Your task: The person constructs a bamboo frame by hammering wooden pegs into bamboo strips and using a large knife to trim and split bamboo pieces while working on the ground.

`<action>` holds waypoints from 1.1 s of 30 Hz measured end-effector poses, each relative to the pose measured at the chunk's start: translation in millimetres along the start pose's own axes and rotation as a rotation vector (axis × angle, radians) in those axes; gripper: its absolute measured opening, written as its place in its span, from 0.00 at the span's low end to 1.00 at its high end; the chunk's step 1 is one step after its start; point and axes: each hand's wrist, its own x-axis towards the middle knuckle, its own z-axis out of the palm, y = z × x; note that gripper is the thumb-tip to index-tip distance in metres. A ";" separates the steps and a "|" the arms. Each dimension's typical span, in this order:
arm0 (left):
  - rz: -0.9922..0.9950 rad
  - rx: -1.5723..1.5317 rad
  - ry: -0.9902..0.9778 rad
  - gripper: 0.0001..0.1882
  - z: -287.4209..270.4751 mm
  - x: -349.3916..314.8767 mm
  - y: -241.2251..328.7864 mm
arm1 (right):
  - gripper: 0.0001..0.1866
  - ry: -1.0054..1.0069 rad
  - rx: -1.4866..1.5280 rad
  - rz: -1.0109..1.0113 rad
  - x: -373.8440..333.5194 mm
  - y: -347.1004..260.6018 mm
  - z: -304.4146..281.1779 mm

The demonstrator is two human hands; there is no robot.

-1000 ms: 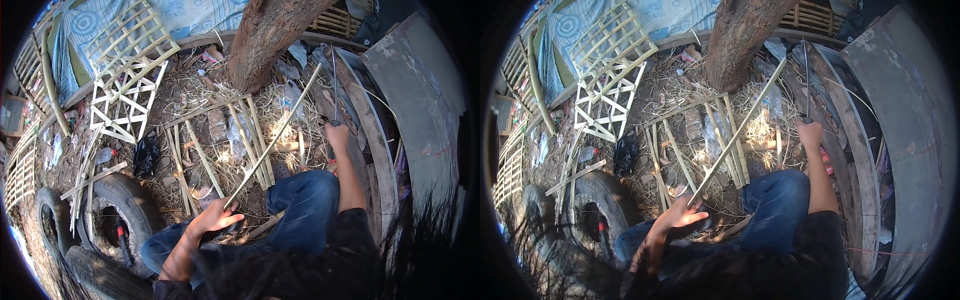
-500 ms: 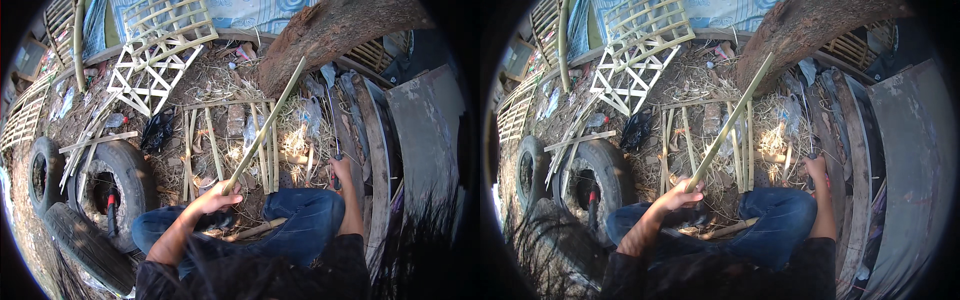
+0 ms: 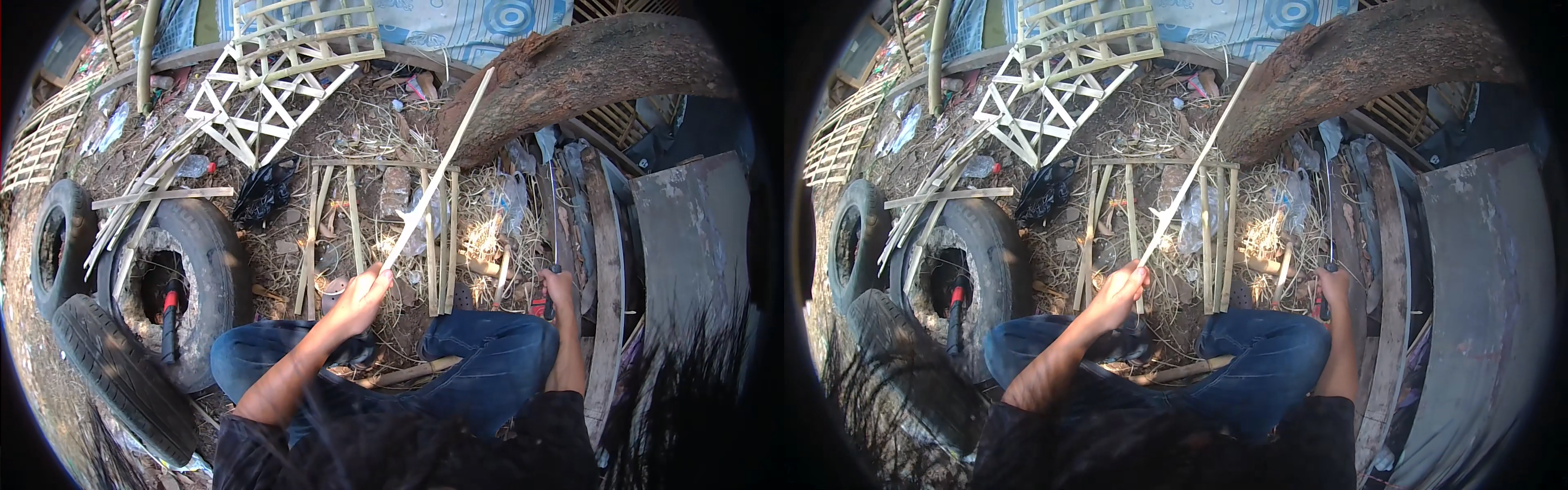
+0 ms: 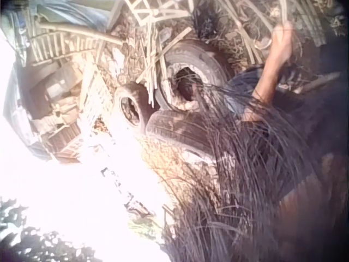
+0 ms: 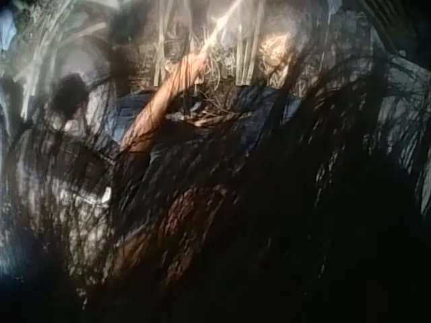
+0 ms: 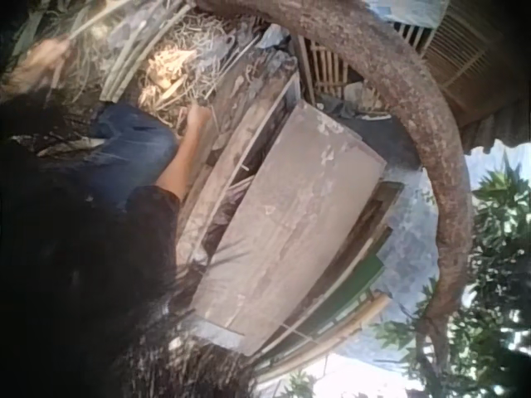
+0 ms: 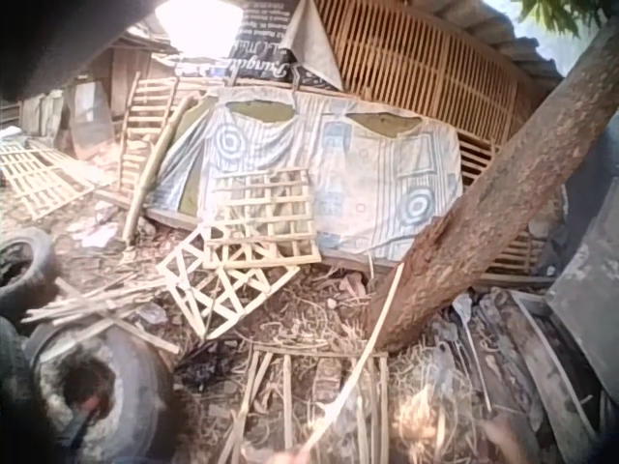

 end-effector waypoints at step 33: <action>0.067 -0.615 -0.081 0.16 -9.9 -24.0 26.4 | 0.08 -0.115 -0.361 -0.226 -21.8 -35.2 10.2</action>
